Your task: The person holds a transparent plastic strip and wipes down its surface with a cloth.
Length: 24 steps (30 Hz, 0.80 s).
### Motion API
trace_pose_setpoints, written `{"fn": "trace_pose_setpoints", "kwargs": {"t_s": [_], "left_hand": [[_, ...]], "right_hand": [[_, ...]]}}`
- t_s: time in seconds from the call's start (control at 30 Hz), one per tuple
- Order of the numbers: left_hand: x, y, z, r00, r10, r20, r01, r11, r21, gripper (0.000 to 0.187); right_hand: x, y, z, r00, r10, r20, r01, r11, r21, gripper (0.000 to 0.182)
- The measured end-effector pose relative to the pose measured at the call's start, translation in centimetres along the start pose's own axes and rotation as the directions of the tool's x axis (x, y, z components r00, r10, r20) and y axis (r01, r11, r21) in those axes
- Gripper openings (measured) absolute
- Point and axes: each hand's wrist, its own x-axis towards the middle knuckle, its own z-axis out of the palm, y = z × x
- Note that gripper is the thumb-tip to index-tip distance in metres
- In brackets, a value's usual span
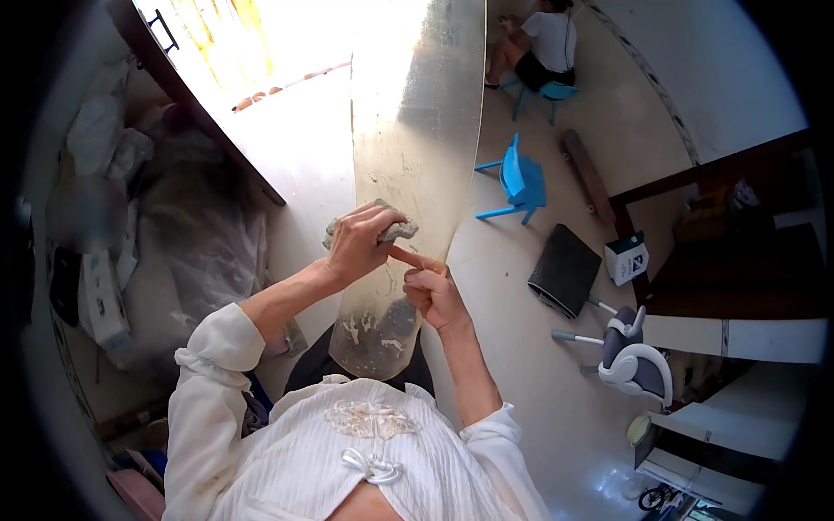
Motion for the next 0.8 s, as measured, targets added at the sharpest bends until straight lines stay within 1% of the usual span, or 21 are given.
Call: {"fn": "trace_pose_setpoints", "kwargs": {"t_s": [0.03, 0.07, 0.13, 0.2, 0.23, 0.27, 0.33, 0.4, 0.43, 0.47, 0.53, 0.57, 0.6, 0.63, 0.67, 0.7, 0.73, 0.77, 0.8], "left_hand": [[1.0, -0.8, 0.3, 0.998, -0.037, -0.055, 0.040, 0.998, 0.042, 0.016], [2.0, -1.6, 0.6, 0.982, -0.109, -0.156, 0.114, 0.993, 0.028, 0.010], [3.3, -1.9, 0.3, 0.940, -0.308, -0.146, 0.328, 0.934, 0.139, 0.008], [1.8, 0.7, 0.4, 0.978, -0.188, -0.094, 0.185, 0.982, -0.035, 0.010], [1.1, 1.8, 0.0, 0.996, -0.076, -0.041, 0.075, 0.997, -0.036, 0.013], [0.2, 1.6, 0.4, 0.997, 0.059, -0.046, -0.059, 0.998, 0.004, 0.018], [0.0, 1.2, 0.4, 0.973, 0.225, 0.046, -0.228, 0.969, 0.091, 0.018], [1.4, -0.1, 0.8, 0.962, 0.272, 0.003, -0.270, 0.954, 0.129, 0.014], [2.8, -1.1, 0.8, 0.982, 0.186, 0.014, -0.185, 0.966, 0.182, 0.009], [4.1, -1.9, 0.9, 0.991, 0.080, -0.107, -0.065, 0.988, 0.140, 0.008], [4.4, -1.7, 0.9, 0.996, 0.010, -0.084, 0.001, 0.992, 0.128, 0.010], [3.4, -0.7, 1.2, 0.997, 0.072, -0.024, -0.070, 0.995, 0.072, 0.008], [1.6, 0.6, 1.4, 0.989, 0.140, 0.040, -0.140, 0.990, 0.010, 0.012], [0.6, 1.6, 1.1, 0.962, 0.258, 0.087, -0.259, 0.966, -0.010, 0.015], [-0.5, 1.4, 1.6, 0.939, 0.328, 0.105, -0.333, 0.942, 0.029, 0.018], [-0.1, 1.0, 1.8, 0.944, 0.321, 0.075, -0.325, 0.945, 0.049, 0.017], [0.5, 0.4, 2.0, 0.949, 0.313, 0.049, -0.316, 0.947, 0.065, 0.017], [1.7, -0.7, 1.9, 0.968, 0.247, 0.041, -0.250, 0.964, 0.089, 0.013], [3.0, -2.4, 1.9, 0.989, 0.147, -0.032, -0.140, 0.977, 0.160, 0.009]], "right_hand": [[0.1, 0.1, 0.2, 1.000, -0.006, 0.020, 0.006, 1.000, 0.026, 0.056], [0.3, -0.1, 0.5, 0.999, -0.015, 0.028, 0.014, 1.000, 0.019, 0.056], [0.0, -0.2, 1.2, 1.000, -0.003, 0.030, 0.003, 1.000, 0.001, 0.058], [0.1, -0.5, 1.2, 0.999, -0.016, 0.050, 0.015, 1.000, 0.003, 0.055], [-0.1, -0.4, 0.8, 1.000, -0.018, -0.015, 0.018, 1.000, 0.022, 0.053], [-0.4, -0.2, 0.4, 0.997, -0.020, -0.079, 0.023, 0.999, 0.041, 0.050], [-0.3, -0.2, 0.3, 0.996, -0.030, -0.086, 0.034, 0.998, 0.044, 0.047], [-0.1, -0.1, 0.6, 0.994, -0.008, -0.110, 0.015, 0.998, 0.060, 0.047], [-0.1, -0.2, 0.9, 0.999, 0.009, -0.034, -0.005, 0.995, 0.104, 0.048], [0.0, -0.3, 1.3, 1.000, 0.011, -0.027, -0.008, 0.995, 0.101, 0.048], [0.0, -0.5, 1.8, 1.000, 0.007, -0.030, -0.004, 0.994, 0.110, 0.044], [0.2, -0.5, 1.1, 1.000, 0.009, -0.027, -0.007, 0.995, 0.102, 0.044], [0.4, 0.2, -0.2, 0.993, -0.010, -0.117, 0.019, 0.997, 0.074, 0.041], [0.3, 0.6, -0.8, 0.977, -0.027, -0.213, 0.038, 0.998, 0.048, 0.038], [0.4, 0.8, -1.3, 0.975, -0.023, -0.220, 0.035, 0.998, 0.051, 0.038], [0.7, 0.7, -1.4, 0.979, -0.025, -0.203, 0.032, 0.999, 0.030, 0.036], [0.7, 0.5, -0.7, 0.980, -0.018, -0.196, 0.026, 0.999, 0.042, 0.038], [0.8, 0.2, -0.1, 0.982, -0.010, -0.189, 0.020, 0.998, 0.054, 0.040], [0.6, -0.3, 0.3, 0.982, -0.010, -0.187, 0.021, 0.998, 0.052, 0.040]]}}
